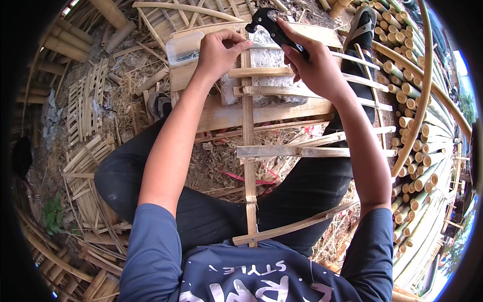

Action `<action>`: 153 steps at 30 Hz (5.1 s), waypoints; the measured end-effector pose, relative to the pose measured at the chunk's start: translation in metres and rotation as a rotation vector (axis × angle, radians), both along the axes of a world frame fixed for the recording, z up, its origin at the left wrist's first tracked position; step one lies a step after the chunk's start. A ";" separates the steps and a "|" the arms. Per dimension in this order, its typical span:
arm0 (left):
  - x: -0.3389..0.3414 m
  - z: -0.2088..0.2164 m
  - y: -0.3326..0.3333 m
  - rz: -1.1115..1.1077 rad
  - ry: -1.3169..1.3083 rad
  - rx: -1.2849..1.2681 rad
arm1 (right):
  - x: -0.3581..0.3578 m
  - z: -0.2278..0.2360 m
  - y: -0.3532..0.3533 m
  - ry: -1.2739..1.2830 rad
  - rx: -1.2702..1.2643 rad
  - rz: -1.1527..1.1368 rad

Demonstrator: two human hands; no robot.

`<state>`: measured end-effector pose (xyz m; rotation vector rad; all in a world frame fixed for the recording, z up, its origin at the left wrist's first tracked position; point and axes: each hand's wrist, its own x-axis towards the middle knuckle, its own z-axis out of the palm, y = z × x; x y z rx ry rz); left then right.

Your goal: The person positions bamboo strips across a bamboo frame and secures them by hammering nails into the strips using a multi-tool hammer.

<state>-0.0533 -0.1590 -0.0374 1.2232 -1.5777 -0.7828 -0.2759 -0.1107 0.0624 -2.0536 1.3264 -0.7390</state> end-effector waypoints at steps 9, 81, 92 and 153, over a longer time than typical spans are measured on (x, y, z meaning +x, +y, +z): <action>0.001 -0.001 0.000 -0.028 0.035 -0.028 | 0.008 -0.017 0.007 0.118 -0.468 0.042; -0.095 0.057 0.096 -0.067 -1.070 -0.345 | -0.022 -0.015 -0.008 -0.806 0.003 -0.359; -0.144 0.018 0.052 0.053 -0.952 -0.133 | -0.018 0.006 0.004 -0.079 -0.368 -0.076; -0.149 -0.019 0.053 0.212 -0.625 -0.381 | 0.068 -0.016 0.047 0.418 -0.397 -0.362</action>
